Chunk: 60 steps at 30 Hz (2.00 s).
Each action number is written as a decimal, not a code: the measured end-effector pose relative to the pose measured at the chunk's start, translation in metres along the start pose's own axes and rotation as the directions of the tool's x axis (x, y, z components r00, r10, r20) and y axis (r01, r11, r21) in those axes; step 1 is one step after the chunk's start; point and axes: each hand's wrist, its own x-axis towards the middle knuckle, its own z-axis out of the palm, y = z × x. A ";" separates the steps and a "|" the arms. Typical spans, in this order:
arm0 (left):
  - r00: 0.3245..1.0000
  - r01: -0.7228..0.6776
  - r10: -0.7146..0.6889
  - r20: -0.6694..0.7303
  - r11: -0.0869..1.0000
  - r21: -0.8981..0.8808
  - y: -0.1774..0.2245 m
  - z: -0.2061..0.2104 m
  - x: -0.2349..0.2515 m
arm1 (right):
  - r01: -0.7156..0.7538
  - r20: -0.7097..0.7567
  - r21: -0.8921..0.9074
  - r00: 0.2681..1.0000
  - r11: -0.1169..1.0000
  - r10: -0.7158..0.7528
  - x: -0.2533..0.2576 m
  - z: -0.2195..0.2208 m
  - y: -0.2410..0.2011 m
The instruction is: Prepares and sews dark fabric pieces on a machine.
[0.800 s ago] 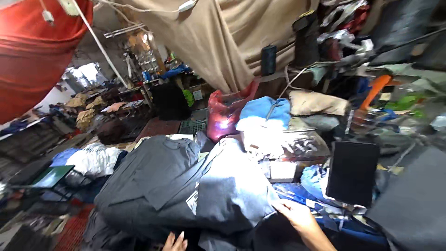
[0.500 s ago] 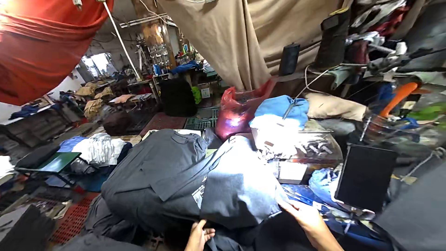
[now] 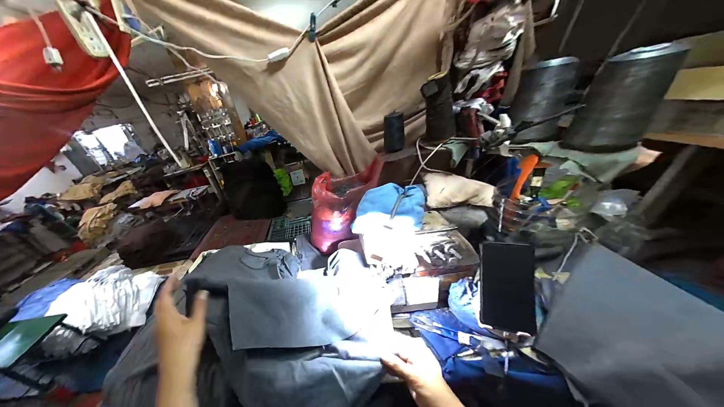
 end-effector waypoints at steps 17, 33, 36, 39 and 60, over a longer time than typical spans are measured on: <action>0.739 -0.533 0.514 0.435 0.841 -0.089 0.052 0.172 -0.099 | -0.084 0.060 0.060 0.995 0.995 0.081 -0.006 -0.017 0.001; 0.653 -0.604 0.596 0.467 0.782 -0.154 0.084 0.201 -0.156 | 0.025 -0.003 -0.152 1.000 0.988 -0.025 0.014 -0.031 -0.006; 0.718 -0.530 0.509 0.475 0.842 -0.102 0.099 0.216 -0.139 | 0.026 -0.023 -0.159 0.999 0.987 -0.030 0.038 -0.025 -0.021; 0.747 -0.514 0.489 0.451 0.854 -0.076 0.106 0.230 -0.132 | 0.012 -0.061 -0.132 0.998 0.991 -0.021 0.050 -0.018 -0.034; 0.655 -0.262 0.251 0.713 0.960 -0.097 0.111 0.197 -0.064 | 0.055 -0.119 -0.353 0.987 0.934 -0.103 0.045 -0.022 -0.036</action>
